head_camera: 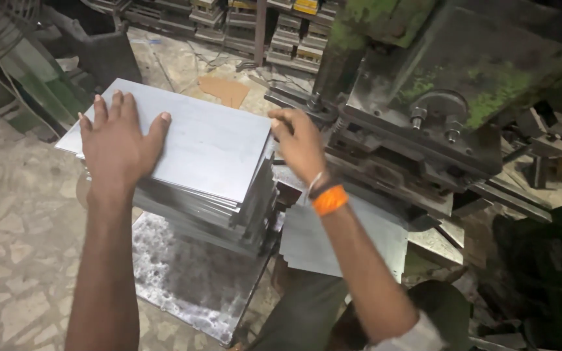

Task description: Manually feeding rectangular metal sheets into a industrial stamping press to process them.

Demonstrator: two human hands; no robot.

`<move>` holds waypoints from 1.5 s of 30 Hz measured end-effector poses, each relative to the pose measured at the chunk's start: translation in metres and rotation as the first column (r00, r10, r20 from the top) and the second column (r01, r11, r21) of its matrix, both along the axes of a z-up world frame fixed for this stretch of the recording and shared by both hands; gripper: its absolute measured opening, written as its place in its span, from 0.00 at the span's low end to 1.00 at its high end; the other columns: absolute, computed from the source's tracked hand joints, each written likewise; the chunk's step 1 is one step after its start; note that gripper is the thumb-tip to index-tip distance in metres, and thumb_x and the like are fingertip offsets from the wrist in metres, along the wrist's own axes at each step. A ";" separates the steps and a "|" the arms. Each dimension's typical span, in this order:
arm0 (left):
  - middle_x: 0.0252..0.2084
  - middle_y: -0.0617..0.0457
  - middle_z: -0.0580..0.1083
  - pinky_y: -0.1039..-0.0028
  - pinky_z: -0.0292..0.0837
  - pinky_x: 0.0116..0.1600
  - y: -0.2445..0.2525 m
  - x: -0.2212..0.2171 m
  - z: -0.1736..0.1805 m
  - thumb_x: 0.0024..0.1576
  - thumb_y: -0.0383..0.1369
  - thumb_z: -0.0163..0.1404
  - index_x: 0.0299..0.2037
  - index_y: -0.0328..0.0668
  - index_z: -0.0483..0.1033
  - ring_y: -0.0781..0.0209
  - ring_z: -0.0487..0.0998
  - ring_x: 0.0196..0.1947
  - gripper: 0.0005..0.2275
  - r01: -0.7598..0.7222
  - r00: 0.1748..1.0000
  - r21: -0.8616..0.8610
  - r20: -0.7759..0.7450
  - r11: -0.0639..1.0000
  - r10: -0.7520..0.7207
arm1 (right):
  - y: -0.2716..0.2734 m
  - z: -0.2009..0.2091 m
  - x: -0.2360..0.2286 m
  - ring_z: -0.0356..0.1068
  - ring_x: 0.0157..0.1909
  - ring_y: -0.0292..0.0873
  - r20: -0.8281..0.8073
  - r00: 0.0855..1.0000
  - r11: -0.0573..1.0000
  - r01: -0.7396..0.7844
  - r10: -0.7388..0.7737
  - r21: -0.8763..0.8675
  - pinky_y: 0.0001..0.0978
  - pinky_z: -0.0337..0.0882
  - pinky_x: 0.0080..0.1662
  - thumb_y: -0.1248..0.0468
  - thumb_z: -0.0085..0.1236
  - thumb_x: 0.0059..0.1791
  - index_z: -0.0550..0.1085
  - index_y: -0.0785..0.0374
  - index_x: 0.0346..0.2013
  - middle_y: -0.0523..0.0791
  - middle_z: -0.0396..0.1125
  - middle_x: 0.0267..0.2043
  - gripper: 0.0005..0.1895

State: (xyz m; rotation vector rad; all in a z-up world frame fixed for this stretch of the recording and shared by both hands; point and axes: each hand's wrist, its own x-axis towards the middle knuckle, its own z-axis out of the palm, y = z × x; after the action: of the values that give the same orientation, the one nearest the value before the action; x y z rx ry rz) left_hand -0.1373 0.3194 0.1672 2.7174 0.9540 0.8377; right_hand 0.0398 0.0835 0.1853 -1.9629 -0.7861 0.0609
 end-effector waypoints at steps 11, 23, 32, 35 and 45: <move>0.74 0.42 0.63 0.36 0.46 0.70 -0.014 0.002 0.017 0.66 0.61 0.33 0.73 0.38 0.65 0.37 0.52 0.75 0.36 -0.093 0.986 -0.066 -0.143 0.993 0.083 | 0.034 0.060 0.031 0.76 0.48 0.60 0.183 0.981 0.855 0.046 0.057 -0.517 0.51 0.75 0.49 0.48 0.63 0.41 0.85 0.50 0.28 0.50 0.77 0.37 0.12; 0.73 0.41 0.64 0.32 0.39 0.69 -0.036 0.003 0.039 0.68 0.58 0.33 0.72 0.38 0.65 0.36 0.54 0.75 0.33 -0.063 0.996 -0.122 -0.076 0.991 0.053 | 0.002 0.074 0.015 0.76 0.45 0.54 0.002 0.998 0.972 -0.062 0.064 -0.226 0.44 0.74 0.45 0.49 0.64 0.43 0.82 0.61 0.33 0.52 0.77 0.36 0.18; 0.75 0.32 0.58 0.40 0.37 0.73 -0.110 0.030 0.035 0.67 0.57 0.30 0.72 0.27 0.59 0.38 0.50 0.77 0.37 -0.129 0.969 -0.115 -0.228 0.985 0.100 | -0.109 -0.005 -0.087 0.76 0.45 0.49 -0.767 0.591 0.845 0.253 0.250 0.471 0.43 0.76 0.46 0.41 0.45 0.53 0.74 0.62 0.50 0.49 0.74 0.46 0.28; 0.74 0.31 0.59 0.40 0.39 0.73 -0.131 0.033 0.037 0.66 0.58 0.33 0.72 0.26 0.59 0.37 0.51 0.77 0.38 -0.070 0.972 -0.110 -0.232 0.992 0.043 | -0.119 0.005 -0.106 0.74 0.47 0.54 -0.778 0.558 0.829 0.260 0.289 0.494 0.44 0.76 0.47 0.59 0.53 0.48 0.69 0.71 0.54 0.53 0.68 0.48 0.24; 0.75 0.41 0.59 0.45 0.44 0.74 -0.138 0.022 0.058 0.67 0.57 0.29 0.72 0.36 0.61 0.40 0.52 0.77 0.34 0.194 0.950 -0.288 -0.186 0.938 -0.253 | -0.179 -0.005 -0.070 0.77 0.40 0.48 -0.722 0.619 0.785 0.264 0.309 0.561 0.49 0.81 0.46 0.74 0.58 0.45 0.69 0.73 0.51 0.50 0.72 0.41 0.19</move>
State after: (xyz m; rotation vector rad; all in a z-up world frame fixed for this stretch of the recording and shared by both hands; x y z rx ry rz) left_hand -0.1150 0.1817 0.2251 2.6492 0.7104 0.3429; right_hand -0.0300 -0.0957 0.1801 -1.0680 -0.1624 0.5842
